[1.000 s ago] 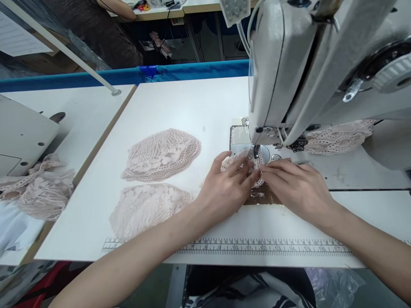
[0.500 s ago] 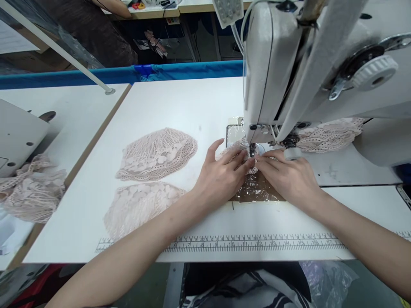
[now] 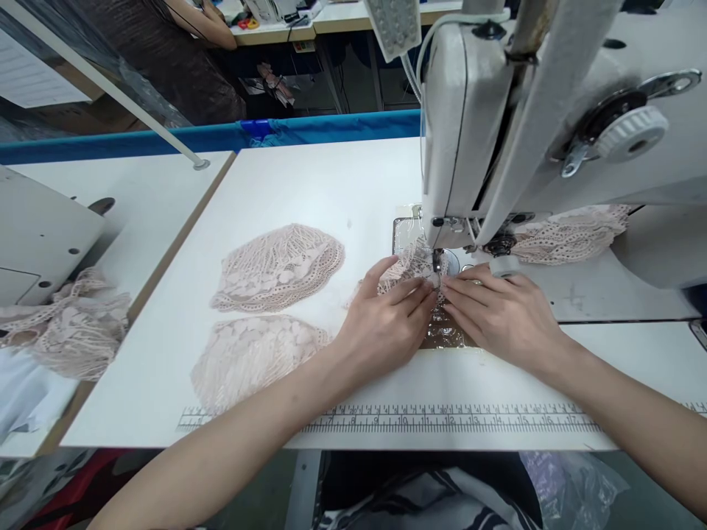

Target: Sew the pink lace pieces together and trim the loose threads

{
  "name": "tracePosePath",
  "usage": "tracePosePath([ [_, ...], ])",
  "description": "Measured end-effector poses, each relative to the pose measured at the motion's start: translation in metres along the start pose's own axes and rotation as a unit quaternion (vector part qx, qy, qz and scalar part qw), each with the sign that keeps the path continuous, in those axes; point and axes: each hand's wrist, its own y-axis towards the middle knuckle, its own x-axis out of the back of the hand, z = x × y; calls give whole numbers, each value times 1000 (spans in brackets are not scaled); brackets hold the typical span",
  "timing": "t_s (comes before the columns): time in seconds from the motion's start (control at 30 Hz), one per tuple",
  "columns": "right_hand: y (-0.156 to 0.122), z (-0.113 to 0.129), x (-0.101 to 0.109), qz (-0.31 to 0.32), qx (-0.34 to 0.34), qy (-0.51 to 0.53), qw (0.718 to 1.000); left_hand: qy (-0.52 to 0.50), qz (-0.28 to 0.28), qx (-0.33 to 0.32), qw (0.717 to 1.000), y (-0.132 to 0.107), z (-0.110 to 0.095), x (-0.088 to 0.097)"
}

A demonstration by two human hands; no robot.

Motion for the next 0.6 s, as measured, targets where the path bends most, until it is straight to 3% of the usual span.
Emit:
tracePosePath([
  [0.6,1,0,-4,33,-19,-29,999,-36,11,36,999,3,8,-5],
])
